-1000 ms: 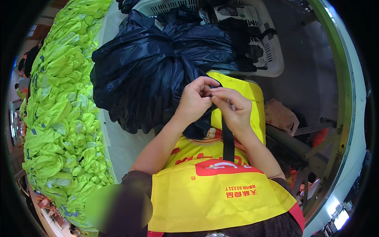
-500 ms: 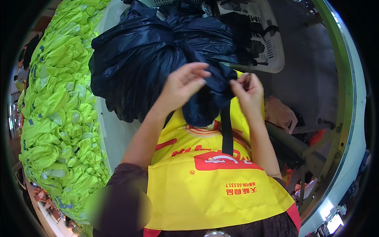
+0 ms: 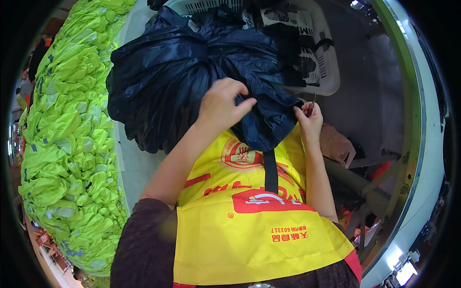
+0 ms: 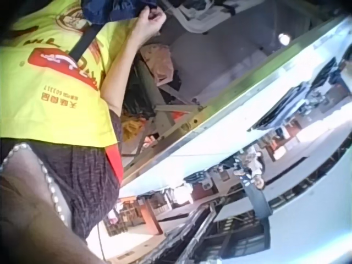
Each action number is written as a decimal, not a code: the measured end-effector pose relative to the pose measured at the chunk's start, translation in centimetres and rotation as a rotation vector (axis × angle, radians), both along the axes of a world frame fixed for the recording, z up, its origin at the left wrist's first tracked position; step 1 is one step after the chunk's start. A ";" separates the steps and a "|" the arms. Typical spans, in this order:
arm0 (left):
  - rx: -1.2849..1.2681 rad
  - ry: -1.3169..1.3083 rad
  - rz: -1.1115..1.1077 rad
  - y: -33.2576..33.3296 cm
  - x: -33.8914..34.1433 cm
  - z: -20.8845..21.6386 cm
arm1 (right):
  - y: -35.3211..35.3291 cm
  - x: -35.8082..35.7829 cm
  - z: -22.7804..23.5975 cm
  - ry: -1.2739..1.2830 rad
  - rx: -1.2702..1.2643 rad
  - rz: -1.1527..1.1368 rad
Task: The person uses a small blade to cut and remove tags from the cuffs of dark blue garments. They handle each garment one at a time, cutting the tag and discarding it, then placing the garment back into a white basket. The task is performed repeatedly on multiple items.
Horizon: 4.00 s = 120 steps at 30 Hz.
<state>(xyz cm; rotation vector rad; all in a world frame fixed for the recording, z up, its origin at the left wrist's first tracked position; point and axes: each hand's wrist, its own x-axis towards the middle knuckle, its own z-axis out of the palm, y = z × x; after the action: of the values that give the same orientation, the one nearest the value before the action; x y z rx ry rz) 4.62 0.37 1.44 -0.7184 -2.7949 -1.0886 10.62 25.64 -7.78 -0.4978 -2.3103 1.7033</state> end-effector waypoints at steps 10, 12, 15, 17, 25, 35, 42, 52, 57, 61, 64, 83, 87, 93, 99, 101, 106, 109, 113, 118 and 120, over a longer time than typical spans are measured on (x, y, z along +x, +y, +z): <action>-0.467 -0.232 0.025 -1.9 2.2 -4.0 | 0.2 1.2 -1.6 -0.163 0.002 -0.080; -0.365 -0.122 0.039 -2.4 3.4 -5.1 | 0.3 0.9 -1.2 -0.239 0.089 -0.065; -0.225 -0.119 0.035 -3.1 3.4 -5.4 | 1.2 0.5 -1.0 -0.119 0.136 -0.016; -0.156 -0.280 0.122 -2.9 2.2 -4.6 | 0.1 -0.5 3.5 -0.087 0.086 -0.048; -0.525 -0.301 0.112 0.0 -3.5 -4.3 | -8.9 -6.9 7.6 -0.268 -0.638 0.553; 0.180 -0.524 0.282 -1.7 -3.1 -7.1 | -7.5 -8.1 3.0 -0.299 -0.377 0.477; 0.374 -0.061 0.165 -1.7 -2.8 -8.0 | -8.4 -6.5 4.3 -0.196 0.104 0.491; 0.619 -0.388 0.179 -1.4 -2.0 -8.4 | -8.4 -3.8 5.6 0.060 0.771 0.538; 0.648 -0.419 0.157 -1.3 -1.8 -8.5 | -9.0 -4.5 5.7 0.067 0.898 0.575; 0.654 -0.423 0.121 -1.3 -1.6 -8.6 | -9.6 -5.1 5.2 0.102 0.931 0.581; 0.682 -0.414 0.112 -1.5 -1.6 -8.6 | -9.4 -5.2 4.5 0.090 0.916 0.532; -0.255 0.065 -0.538 -2.2 2.3 -4.0 | -0.3 0.3 2.1 0.088 0.409 0.648; 0.428 -0.845 -0.275 -5.3 -3.6 -1.3 | 0.9 -4.3 3.3 -0.127 0.036 0.557; 0.807 -1.269 -0.137 -6.8 -6.2 -2.4 | -0.3 -8.7 4.8 -0.073 0.025 0.518; 0.749 -1.291 -0.084 -6.1 -5.4 -2.5 | 0.1 -9.0 3.2 -0.035 -0.034 0.528; 0.730 -1.271 -0.085 -5.9 -5.1 -2.5 | 0.0 -8.6 3.5 -0.049 -0.029 0.500; 0.559 -1.128 -0.234 -4.8 -4.9 -1.6 | 0.4 -8.1 2.9 -0.030 -0.070 0.495; 0.132 -0.876 -0.282 -3.5 -5.2 1.8 | 0.7 -7.7 2.6 -0.022 -0.083 0.514; -0.176 -0.545 -0.279 -1.2 -4.8 2.3 | 1.0 -7.5 2.5 -0.061 -0.060 0.549; 0.305 -1.126 -0.200 -0.1 -3.9 0.3 | -0.3 -6.6 3.3 0.169 0.195 0.336; 0.334 -1.124 -0.206 -0.1 -3.6 0.4 | -1.7 -5.5 5.1 0.337 0.498 0.166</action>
<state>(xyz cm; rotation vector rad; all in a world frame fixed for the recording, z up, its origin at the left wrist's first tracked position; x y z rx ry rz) 1.01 0.24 1.84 -0.4088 -3.1480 -2.5672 5.08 23.96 -2.69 0.0736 -2.4367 1.0908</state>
